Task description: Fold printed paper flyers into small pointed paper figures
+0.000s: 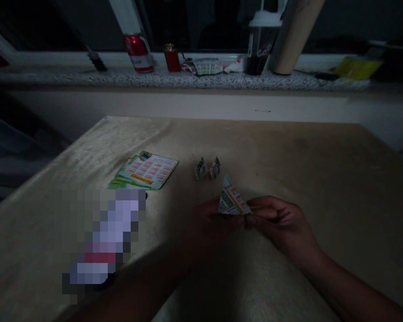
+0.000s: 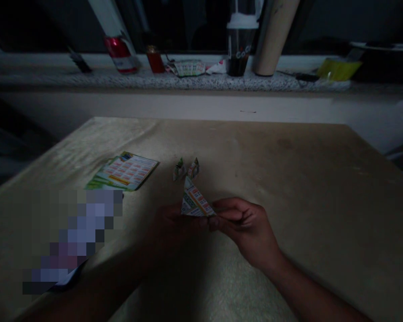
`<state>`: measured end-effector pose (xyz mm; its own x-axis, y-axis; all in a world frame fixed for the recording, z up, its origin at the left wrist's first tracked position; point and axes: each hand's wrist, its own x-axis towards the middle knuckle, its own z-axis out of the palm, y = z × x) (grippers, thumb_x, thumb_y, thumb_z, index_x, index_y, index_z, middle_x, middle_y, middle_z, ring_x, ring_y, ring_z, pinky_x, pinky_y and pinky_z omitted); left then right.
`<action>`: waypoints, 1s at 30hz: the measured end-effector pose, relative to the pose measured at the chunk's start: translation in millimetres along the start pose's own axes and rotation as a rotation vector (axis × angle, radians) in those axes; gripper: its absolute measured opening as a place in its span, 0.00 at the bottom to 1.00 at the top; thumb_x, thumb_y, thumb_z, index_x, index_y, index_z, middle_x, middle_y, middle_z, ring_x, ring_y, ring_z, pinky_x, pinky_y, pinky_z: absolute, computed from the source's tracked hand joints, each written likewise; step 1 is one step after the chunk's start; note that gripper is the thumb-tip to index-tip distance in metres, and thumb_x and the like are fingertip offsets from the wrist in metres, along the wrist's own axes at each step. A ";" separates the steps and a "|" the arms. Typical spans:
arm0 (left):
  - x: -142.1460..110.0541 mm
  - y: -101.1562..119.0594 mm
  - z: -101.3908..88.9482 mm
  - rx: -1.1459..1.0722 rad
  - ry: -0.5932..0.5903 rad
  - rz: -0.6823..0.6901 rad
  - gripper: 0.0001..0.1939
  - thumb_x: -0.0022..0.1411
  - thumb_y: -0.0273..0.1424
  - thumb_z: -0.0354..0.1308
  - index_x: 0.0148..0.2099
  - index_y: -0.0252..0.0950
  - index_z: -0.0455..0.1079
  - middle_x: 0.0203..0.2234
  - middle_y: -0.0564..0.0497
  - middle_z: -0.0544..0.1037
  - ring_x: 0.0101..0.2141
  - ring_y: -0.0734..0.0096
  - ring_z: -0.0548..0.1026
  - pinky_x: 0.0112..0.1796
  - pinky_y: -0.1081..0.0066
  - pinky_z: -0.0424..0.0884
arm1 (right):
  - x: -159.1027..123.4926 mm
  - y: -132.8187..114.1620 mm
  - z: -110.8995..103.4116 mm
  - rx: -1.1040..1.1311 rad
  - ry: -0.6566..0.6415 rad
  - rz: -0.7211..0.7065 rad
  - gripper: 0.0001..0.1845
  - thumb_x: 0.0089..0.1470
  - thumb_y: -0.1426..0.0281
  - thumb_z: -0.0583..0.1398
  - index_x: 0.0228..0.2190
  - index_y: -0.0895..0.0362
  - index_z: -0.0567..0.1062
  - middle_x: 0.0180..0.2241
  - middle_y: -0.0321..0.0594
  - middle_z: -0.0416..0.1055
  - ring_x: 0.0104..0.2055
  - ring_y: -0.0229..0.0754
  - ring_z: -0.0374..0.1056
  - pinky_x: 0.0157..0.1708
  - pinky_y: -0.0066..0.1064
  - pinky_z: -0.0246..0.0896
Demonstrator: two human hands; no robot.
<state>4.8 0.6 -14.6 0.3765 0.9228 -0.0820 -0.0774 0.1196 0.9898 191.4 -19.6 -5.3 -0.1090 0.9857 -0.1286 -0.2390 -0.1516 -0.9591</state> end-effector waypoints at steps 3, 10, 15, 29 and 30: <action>-1.2 3.5 -0.3 0.028 0.017 0.020 0.07 0.58 0.33 0.67 0.37 0.35 0.79 0.31 0.50 0.83 0.34 0.65 0.80 0.39 0.66 0.76 | 0.3 1.2 0.2 -0.002 -0.018 0.032 0.10 0.45 0.72 0.74 0.33 0.56 0.83 0.27 0.38 0.84 0.26 0.36 0.78 0.30 0.23 0.74; -2.0 12.0 -0.5 0.196 0.118 0.000 0.05 0.56 0.32 0.66 0.33 0.36 0.81 0.28 0.51 0.84 0.30 0.66 0.79 0.33 0.69 0.75 | -4.1 -0.6 3.1 -0.239 -0.017 -0.085 0.04 0.50 0.69 0.70 0.27 0.56 0.84 0.25 0.39 0.82 0.26 0.38 0.76 0.26 0.25 0.71; -1.2 10.2 1.6 0.177 0.113 0.018 0.06 0.56 0.31 0.65 0.36 0.36 0.81 0.30 0.50 0.85 0.32 0.65 0.81 0.35 0.68 0.76 | -4.7 1.8 1.7 -0.407 0.018 -0.168 0.10 0.54 0.66 0.66 0.24 0.57 0.82 0.22 0.41 0.79 0.22 0.38 0.72 0.22 0.26 0.66; -1.9 11.4 6.1 0.374 0.170 0.086 0.03 0.56 0.29 0.62 0.34 0.37 0.77 0.29 0.52 0.83 0.30 0.66 0.79 0.32 0.69 0.75 | -6.2 8.4 7.1 -0.621 0.029 -0.266 0.13 0.59 0.66 0.61 0.24 0.57 0.74 0.18 0.32 0.63 0.19 0.33 0.56 0.18 0.25 0.53; -1.3 10.9 5.7 0.379 0.166 0.081 0.03 0.56 0.29 0.62 0.34 0.37 0.77 0.29 0.52 0.83 0.31 0.66 0.79 0.32 0.69 0.75 | -5.9 9.0 7.1 -0.618 0.022 -0.249 0.13 0.59 0.65 0.61 0.25 0.57 0.74 0.19 0.32 0.63 0.20 0.34 0.57 0.19 0.26 0.54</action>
<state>8.7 -1.4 -3.1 0.2273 0.9738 0.0110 0.2563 -0.0707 0.9640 183.1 -27.3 -11.4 -0.1007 0.9880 0.1167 0.3432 0.1446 -0.9281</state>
